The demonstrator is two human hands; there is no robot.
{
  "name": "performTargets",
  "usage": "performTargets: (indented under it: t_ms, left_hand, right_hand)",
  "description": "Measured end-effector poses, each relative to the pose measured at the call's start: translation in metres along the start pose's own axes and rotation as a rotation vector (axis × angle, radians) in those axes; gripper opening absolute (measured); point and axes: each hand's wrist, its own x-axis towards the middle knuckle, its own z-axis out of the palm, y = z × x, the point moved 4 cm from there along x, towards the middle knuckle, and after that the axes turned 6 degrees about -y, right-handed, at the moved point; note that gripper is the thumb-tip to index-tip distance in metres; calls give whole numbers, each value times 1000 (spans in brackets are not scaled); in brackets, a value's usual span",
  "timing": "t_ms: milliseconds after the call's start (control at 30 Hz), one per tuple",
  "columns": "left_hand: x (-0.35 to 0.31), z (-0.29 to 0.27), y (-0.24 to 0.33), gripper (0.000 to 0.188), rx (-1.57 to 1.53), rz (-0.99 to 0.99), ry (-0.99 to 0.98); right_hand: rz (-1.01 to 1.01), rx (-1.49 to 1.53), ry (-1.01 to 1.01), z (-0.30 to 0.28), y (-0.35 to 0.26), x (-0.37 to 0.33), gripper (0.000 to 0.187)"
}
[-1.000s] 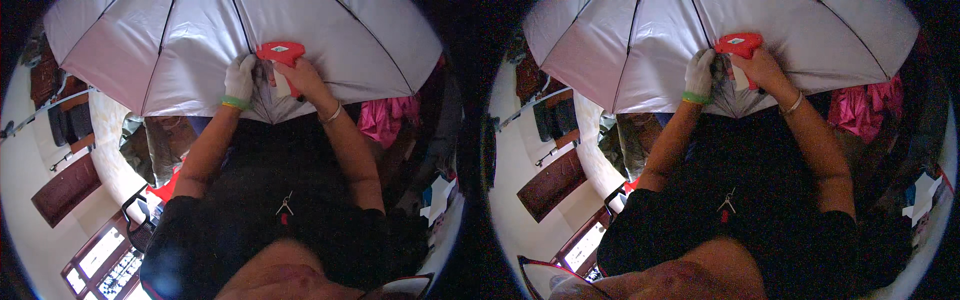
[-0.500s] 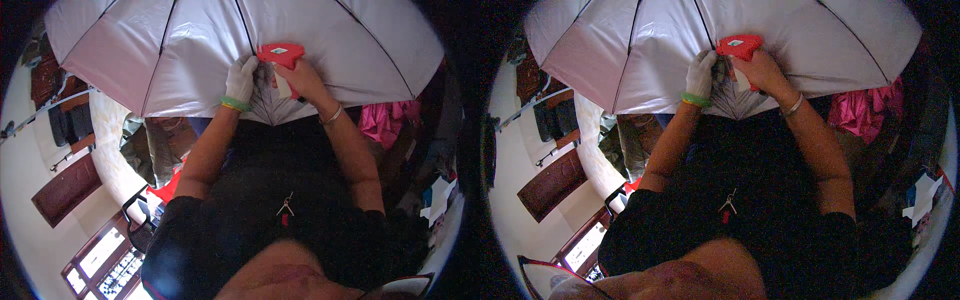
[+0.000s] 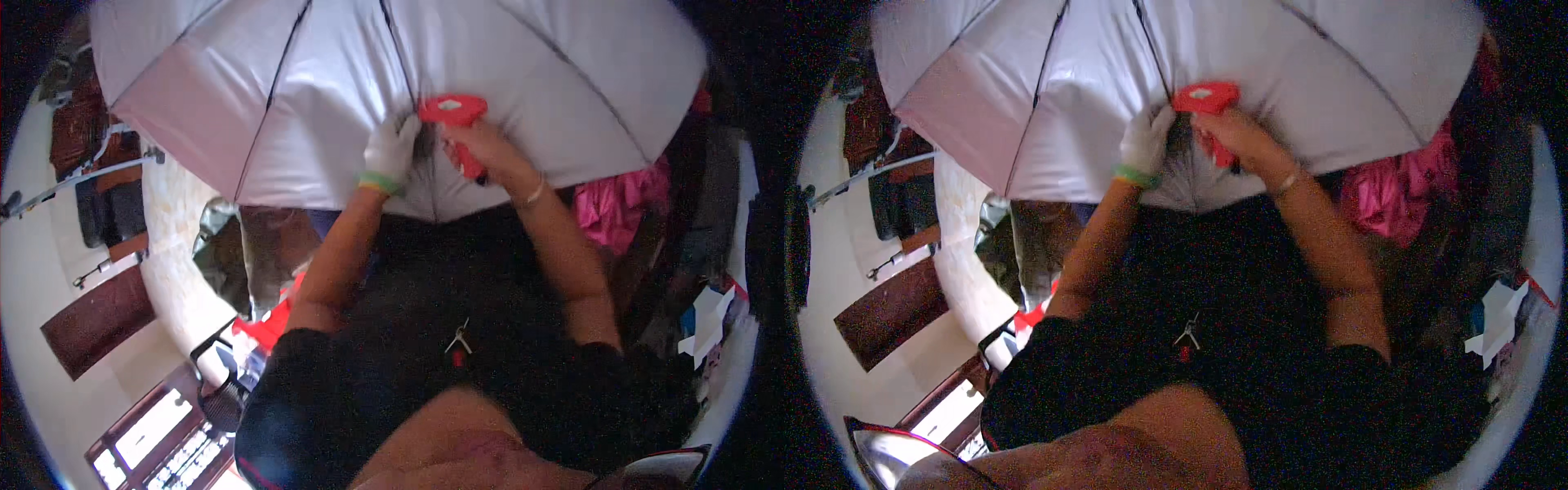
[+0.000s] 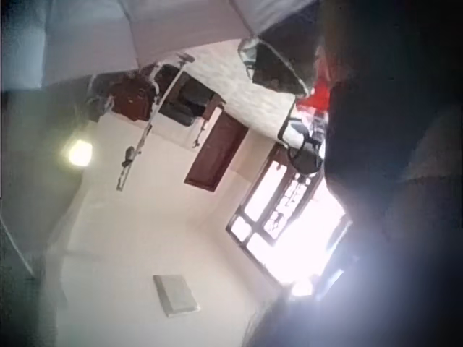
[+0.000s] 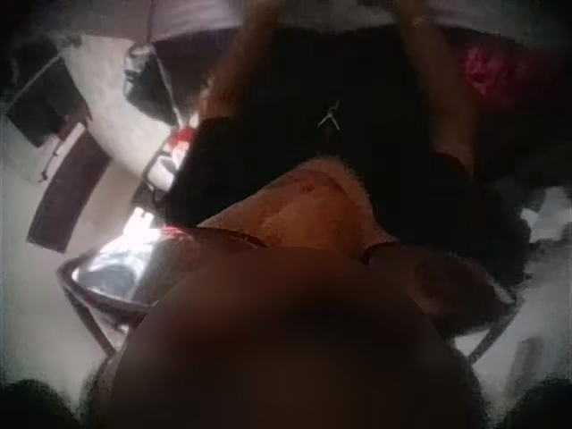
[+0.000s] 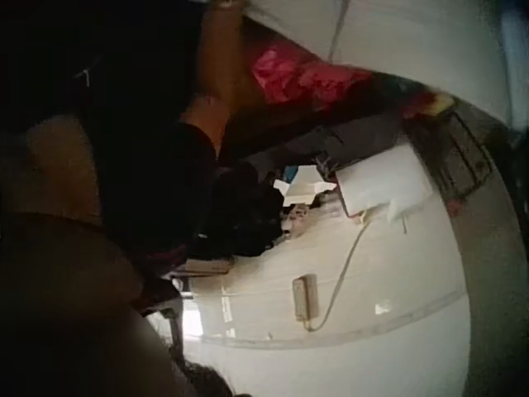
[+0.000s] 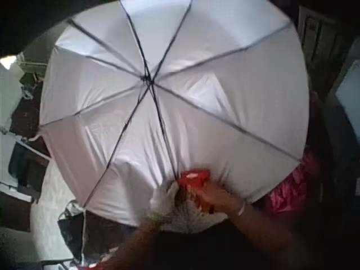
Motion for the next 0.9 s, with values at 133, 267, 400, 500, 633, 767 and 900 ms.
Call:
performTargets:
  t_ms: [133,267,400,500,633,767,900]
  left_hand:
    - [21,-36,34,61,230,36,340]
    - [41,-34,62,65,524,173,319]
    - [61,-70,56,63,1054,357,658]
    - [68,-133,65,56,1418,557,737]
    - [78,-182,43,58,1134,380,364]
    - [68,-146,44,54,1164,205,580]
    - [37,-53,81,62,875,8,289]
  right_hand:
    - [-281,401,-21,-12,-56,-69,25]
    - [-538,384,351,-45,-103,-113,28]
    - [-646,311,599,-71,-130,-135,31]
    - [-635,255,588,-79,-128,-135,31]
    - [-491,294,428,-57,-97,-101,29]
    - [-387,246,305,-31,-57,-78,29]
    - [-268,-60,236,-32,-35,-71,28]
